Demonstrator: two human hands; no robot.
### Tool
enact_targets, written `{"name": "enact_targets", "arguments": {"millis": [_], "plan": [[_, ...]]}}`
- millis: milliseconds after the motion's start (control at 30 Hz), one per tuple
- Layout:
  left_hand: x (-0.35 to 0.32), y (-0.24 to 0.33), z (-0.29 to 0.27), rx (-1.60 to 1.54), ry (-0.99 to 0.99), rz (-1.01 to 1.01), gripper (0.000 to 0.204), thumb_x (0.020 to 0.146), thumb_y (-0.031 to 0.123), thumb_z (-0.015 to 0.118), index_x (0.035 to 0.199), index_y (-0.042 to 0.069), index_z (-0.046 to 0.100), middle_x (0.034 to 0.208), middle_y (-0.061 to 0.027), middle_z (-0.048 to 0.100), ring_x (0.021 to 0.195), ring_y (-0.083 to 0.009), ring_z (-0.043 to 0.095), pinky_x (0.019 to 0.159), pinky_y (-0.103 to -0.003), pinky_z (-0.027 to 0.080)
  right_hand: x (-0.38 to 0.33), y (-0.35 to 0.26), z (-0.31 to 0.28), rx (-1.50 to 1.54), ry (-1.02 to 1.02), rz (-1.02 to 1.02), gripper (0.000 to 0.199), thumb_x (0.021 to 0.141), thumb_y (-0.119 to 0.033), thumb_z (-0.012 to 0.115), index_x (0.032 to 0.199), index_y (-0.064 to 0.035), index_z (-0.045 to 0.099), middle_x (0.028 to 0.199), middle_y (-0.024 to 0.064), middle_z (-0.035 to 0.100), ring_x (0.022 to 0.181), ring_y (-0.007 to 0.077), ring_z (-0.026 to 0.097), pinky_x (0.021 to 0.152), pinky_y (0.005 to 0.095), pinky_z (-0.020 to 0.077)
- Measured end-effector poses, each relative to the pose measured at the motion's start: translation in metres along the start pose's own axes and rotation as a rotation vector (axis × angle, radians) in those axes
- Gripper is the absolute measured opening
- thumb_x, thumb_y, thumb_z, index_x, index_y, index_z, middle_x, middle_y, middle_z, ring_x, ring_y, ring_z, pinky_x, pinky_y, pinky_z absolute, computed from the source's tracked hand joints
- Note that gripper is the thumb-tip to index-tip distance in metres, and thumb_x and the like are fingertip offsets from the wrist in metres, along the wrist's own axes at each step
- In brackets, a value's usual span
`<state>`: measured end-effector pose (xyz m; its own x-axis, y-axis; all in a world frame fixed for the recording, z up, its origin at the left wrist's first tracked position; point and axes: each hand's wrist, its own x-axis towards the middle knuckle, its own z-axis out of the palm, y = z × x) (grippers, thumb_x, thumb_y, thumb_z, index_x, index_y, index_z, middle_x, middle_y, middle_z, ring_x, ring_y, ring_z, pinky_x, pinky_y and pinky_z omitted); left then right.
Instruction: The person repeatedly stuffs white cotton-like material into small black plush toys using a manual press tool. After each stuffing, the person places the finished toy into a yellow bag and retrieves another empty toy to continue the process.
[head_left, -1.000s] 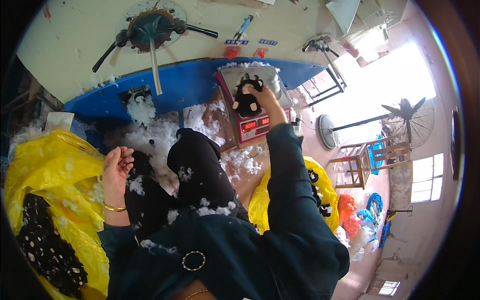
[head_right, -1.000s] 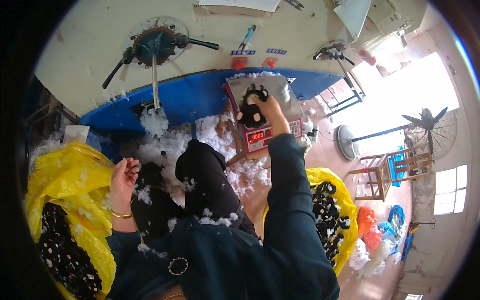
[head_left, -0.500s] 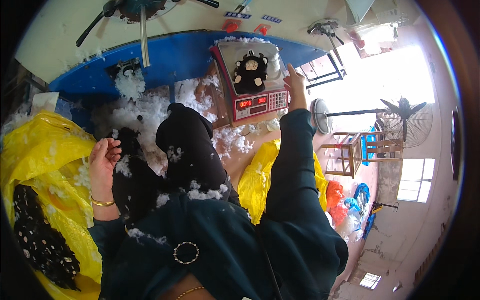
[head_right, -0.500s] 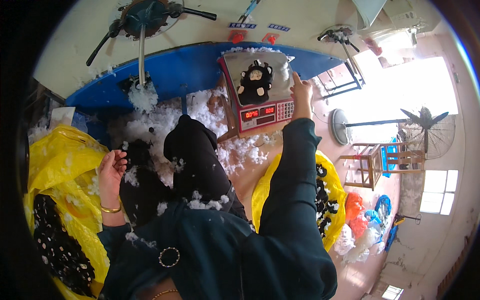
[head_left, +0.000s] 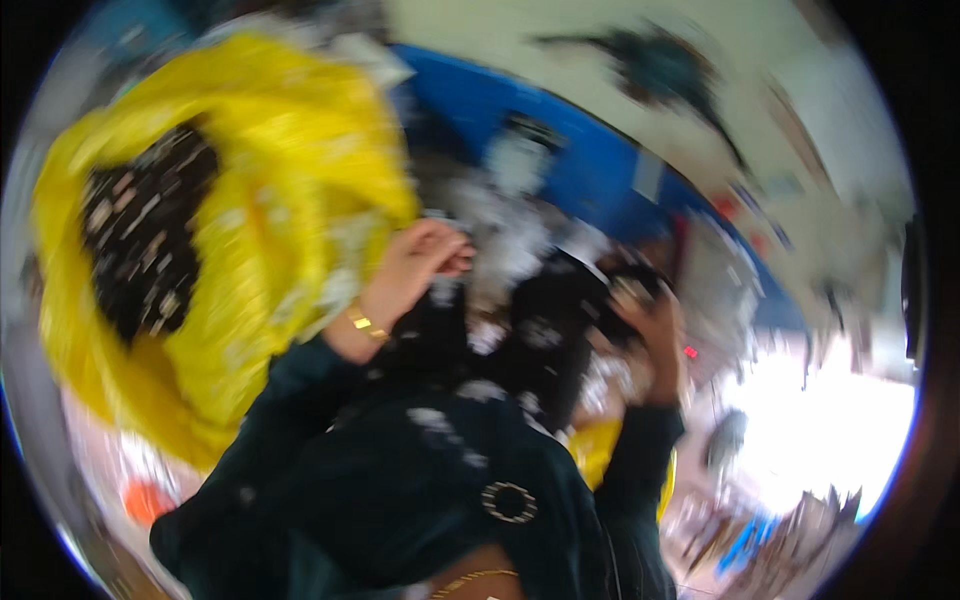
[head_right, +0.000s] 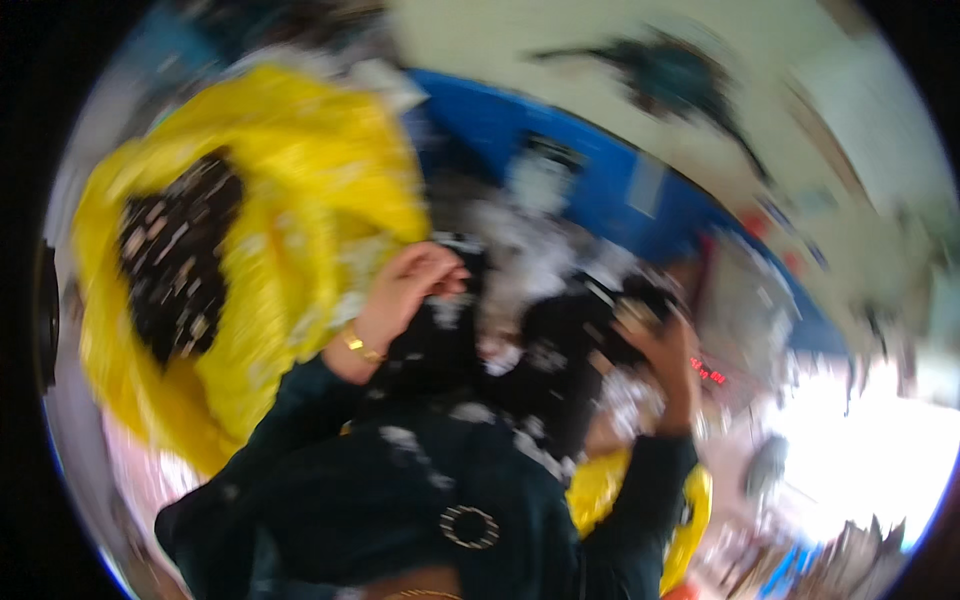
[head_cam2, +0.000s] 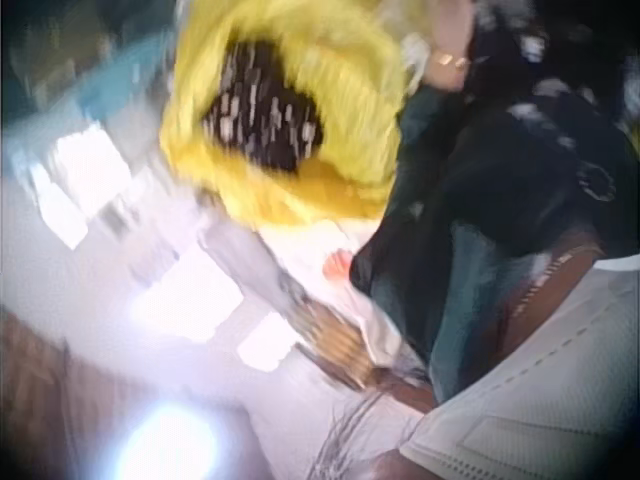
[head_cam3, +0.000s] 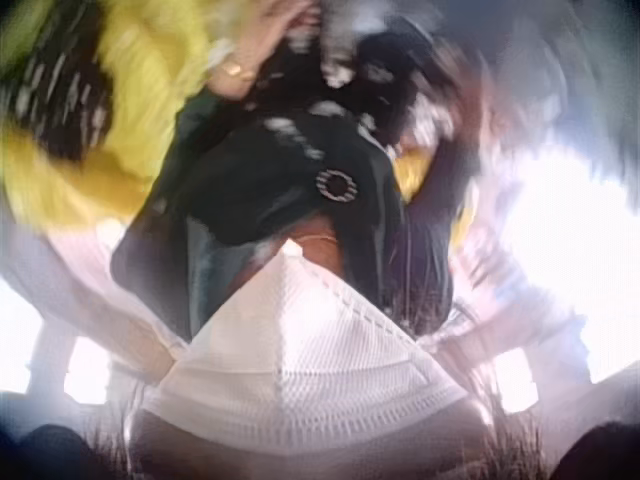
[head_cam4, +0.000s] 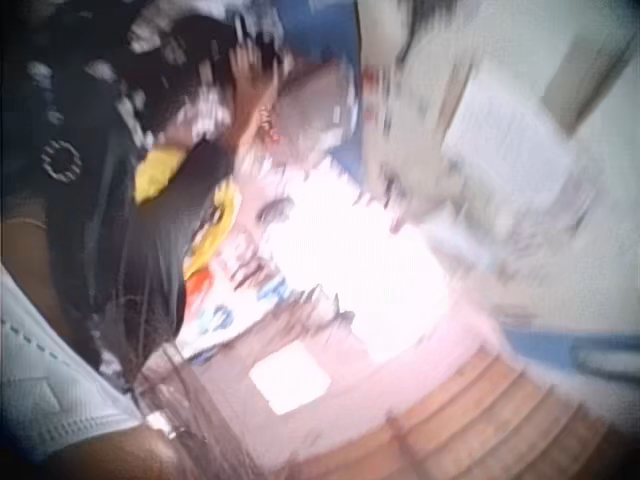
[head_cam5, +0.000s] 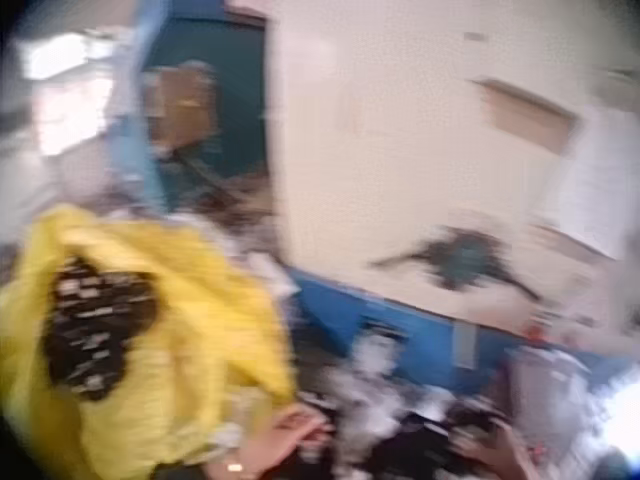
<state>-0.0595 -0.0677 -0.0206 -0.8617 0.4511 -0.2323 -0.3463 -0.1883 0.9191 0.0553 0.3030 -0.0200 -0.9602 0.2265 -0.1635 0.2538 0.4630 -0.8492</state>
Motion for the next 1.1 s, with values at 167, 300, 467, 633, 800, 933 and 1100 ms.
{"name": "enact_targets", "arguments": {"millis": [167, 300, 467, 633, 800, 933, 1100], "plan": [[-0.018, 0.022, -0.139, 0.092, 0.573, 0.346, 0.008, 0.091, 0.008, 0.058, 0.096, 0.002, 0.060, 0.088, -0.0090, 0.066, 0.078, -0.0184, 0.063, 0.070, -0.029, 0.050, -0.113, 0.120, -0.088, 0.030, 0.179, 0.513, 0.037, 0.077, -0.011, 0.075, 0.111, -0.0027, 0.061, 0.102, 0.0085, 0.065, 0.088, 0.0171, 0.063, 0.076, 0.0289, 0.0510], [-0.059, 0.023, -0.295, 1.307, 1.425, 0.513, 0.023, 0.078, 0.015, 0.069, 0.096, 0.004, 0.061, 0.095, -0.0118, 0.061, 0.090, -0.0291, 0.057, 0.082, -0.040, 0.045, -0.191, 0.173, -0.142, -0.043, 0.303, 0.913, 0.037, 0.079, -0.012, 0.072, 0.113, -0.0049, 0.059, 0.098, 0.0070, 0.065, 0.084, 0.0186, 0.063, 0.072, 0.0300, 0.0510], [-0.112, 0.025, -0.378, 1.519, 1.673, -0.390, 0.061, 0.074, 0.027, 0.071, 0.127, 0.010, 0.046, 0.138, -0.0196, 0.040, 0.129, -0.0380, 0.038, 0.102, -0.045, 0.037, -0.274, 0.189, -0.169, -0.038, 0.410, 1.203, 0.036, 0.082, -0.014, 0.068, 0.116, -0.0076, 0.056, 0.093, 0.0052, 0.063, 0.079, 0.0206, 0.063, 0.068, 0.0312, 0.0509], [-0.103, 0.011, -0.369, 1.620, 1.468, -0.502, 0.034, 0.076, 0.014, 0.064, 0.110, 0.012, 0.058, 0.117, -0.0122, 0.053, 0.107, -0.0316, 0.054, 0.084, -0.043, 0.049, -0.270, 0.191, -0.159, -0.024, 0.290, 1.172, 0.035, 0.085, -0.015, 0.065, 0.118, -0.0102, 0.053, 0.089, 0.0034, 0.062, 0.073, 0.0225, 0.063, 0.063, 0.0325, 0.0509], [-0.144, -0.010, -0.359, 1.607, 1.278, -0.154, 0.021, 0.075, 0.019, 0.067, 0.088, 0.003, 0.064, 0.099, -0.0139, 0.058, 0.095, -0.0343, 0.057, 0.079, -0.042, 0.049, -0.153, 0.141, -0.104, -0.206, -0.014, 0.905, 0.044, 0.086, -0.020, 0.063, 0.126, -0.0108, 0.048, 0.094, 0.0059, 0.062, 0.069, 0.0187, 0.063, 0.055, 0.0298, 0.0484], [-0.153, -0.010, -0.310, 1.252, 1.036, 0.194, 0.024, 0.077, 0.016, 0.071, 0.082, -0.003, 0.056, 0.082, -0.0122, 0.058, 0.076, -0.0300, 0.056, 0.068, -0.036, 0.045, -0.102, 0.152, -0.103, -0.343, -0.193, 0.503, 0.044, 0.086, -0.016, 0.062, 0.127, -0.0051, 0.049, 0.093, 0.0079, 0.063, 0.065, 0.0154, 0.061, 0.054, 0.0246, 0.0468], [-0.135, 0.034, -0.207, 0.010, 0.743, 0.383, 0.006, 0.090, 0.010, 0.063, 0.092, 0.007, 0.058, 0.079, 0.0042, 0.056, 0.066, -0.0054, 0.048, 0.063, -0.020, 0.038, -0.038, 0.041, -0.042, -0.274, -0.135, 0.154, 0.037, 0.086, -0.012, 0.063, 0.120, 0.0002, 0.057, 0.098, 0.0084, 0.064, 0.085, 0.0141, 0.061, 0.072, 0.0259, 0.0497]]}}
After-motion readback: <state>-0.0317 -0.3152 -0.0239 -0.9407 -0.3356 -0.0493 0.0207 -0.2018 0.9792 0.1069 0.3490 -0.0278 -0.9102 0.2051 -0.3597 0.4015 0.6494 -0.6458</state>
